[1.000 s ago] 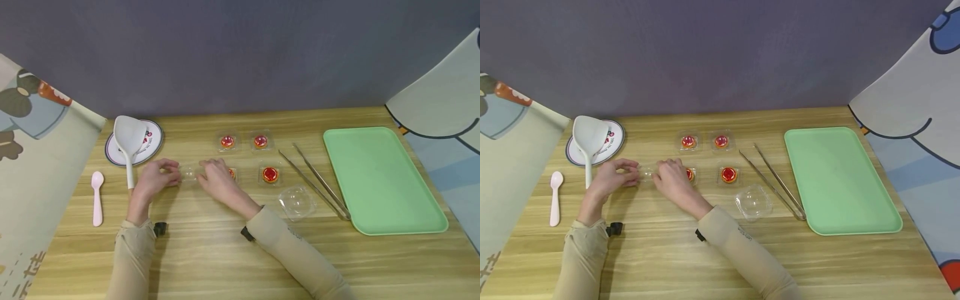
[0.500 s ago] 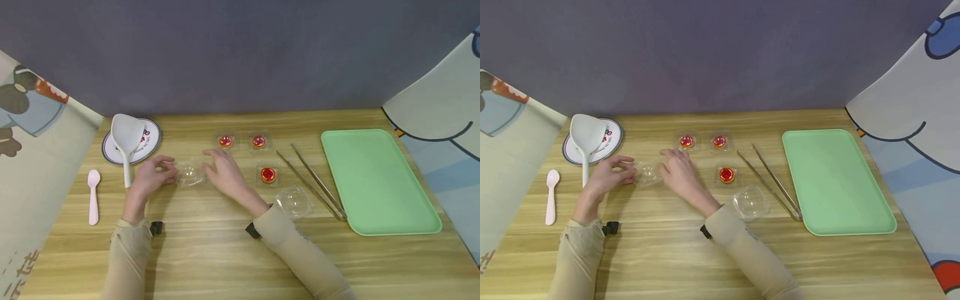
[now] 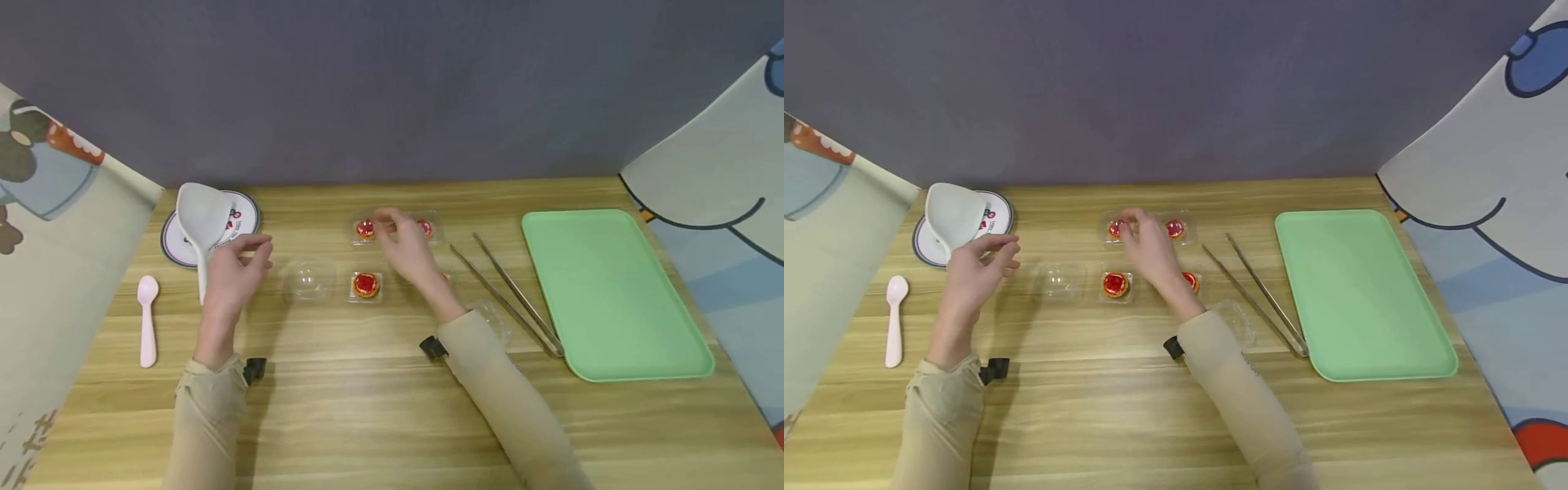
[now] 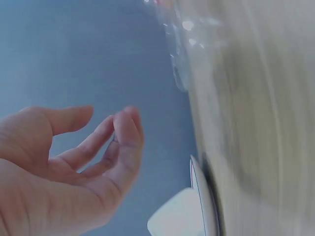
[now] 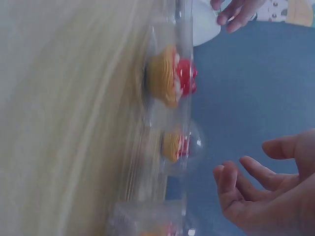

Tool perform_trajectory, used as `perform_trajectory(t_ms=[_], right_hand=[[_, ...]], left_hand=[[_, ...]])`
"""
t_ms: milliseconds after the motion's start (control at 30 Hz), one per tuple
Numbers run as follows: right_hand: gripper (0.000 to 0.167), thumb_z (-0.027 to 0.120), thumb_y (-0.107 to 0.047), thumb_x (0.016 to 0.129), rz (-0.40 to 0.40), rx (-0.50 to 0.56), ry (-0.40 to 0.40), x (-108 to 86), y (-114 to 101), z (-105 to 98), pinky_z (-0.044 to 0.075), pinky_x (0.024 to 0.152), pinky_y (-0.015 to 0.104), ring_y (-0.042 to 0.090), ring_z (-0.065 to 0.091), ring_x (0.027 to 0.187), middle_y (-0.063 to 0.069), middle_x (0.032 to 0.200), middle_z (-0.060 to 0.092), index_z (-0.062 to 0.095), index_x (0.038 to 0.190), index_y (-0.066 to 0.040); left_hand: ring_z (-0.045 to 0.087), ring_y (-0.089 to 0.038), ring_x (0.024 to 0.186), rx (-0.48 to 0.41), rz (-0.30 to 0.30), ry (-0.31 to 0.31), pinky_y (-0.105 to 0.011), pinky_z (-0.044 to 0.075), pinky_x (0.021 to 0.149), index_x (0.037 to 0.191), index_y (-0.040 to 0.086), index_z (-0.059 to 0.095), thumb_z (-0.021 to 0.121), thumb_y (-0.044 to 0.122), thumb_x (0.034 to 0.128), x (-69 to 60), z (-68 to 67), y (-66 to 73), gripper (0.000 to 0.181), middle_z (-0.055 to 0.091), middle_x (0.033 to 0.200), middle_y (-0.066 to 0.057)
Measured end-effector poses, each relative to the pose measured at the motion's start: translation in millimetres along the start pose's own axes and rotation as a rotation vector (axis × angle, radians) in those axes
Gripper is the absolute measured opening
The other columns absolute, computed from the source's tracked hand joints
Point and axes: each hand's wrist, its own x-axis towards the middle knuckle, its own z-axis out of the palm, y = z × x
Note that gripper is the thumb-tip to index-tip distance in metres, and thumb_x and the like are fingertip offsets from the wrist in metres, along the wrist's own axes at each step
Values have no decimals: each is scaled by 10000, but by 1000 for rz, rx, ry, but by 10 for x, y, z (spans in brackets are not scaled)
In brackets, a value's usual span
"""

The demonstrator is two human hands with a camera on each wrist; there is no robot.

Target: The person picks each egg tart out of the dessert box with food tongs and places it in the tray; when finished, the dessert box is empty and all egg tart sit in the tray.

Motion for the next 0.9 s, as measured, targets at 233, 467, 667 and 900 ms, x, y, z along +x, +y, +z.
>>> perform_trajectory(t_ms=[233, 467, 667, 900], right_hand=[[369, 584, -61, 1075, 56, -7, -6, 168, 32, -69, 597, 1000, 412, 342, 667, 1200, 215, 1391, 665, 611, 1421, 64], [406, 538, 7, 1080, 95, -34, -41, 347, 85, -96, 573, 1050, 404, 349, 638, 1253, 221, 1471, 610, 555, 1482, 66], [462, 435, 72, 1079, 120, -82, -82, 440, 97, -115, 603, 873, 365, 370, 699, 948, 235, 1545, 543, 507, 1534, 47], [537, 423, 90, 1069, 188, -120, -144, 480, 126, -103, 562, 686, 294, 239, 613, 705, 208, 1616, 478, 434, 1600, 7]], left_hand=[[735, -41, 802, -211, -32, -88, -210, 642, 818, 1471, -151, 518, 538, 145, 1125, 52, 130, 133, 456, 589, 1355, -345], [783, -222, 892, -249, -38, -160, -253, 638, 879, 1497, -157, 482, 562, 83, 1104, 244, 374, 269, 468, 562, 1390, -349], [724, -475, 1086, -225, -49, -215, -361, 628, 934, 1539, -121, 453, 556, 68, 1107, 458, 589, 332, 484, 558, 1409, -337], [708, -454, 1120, -182, -120, -286, -422, 620, 989, 1587, -107, 375, 554, 72, 1110, 607, 803, 320, 540, 550, 1450, -311]])
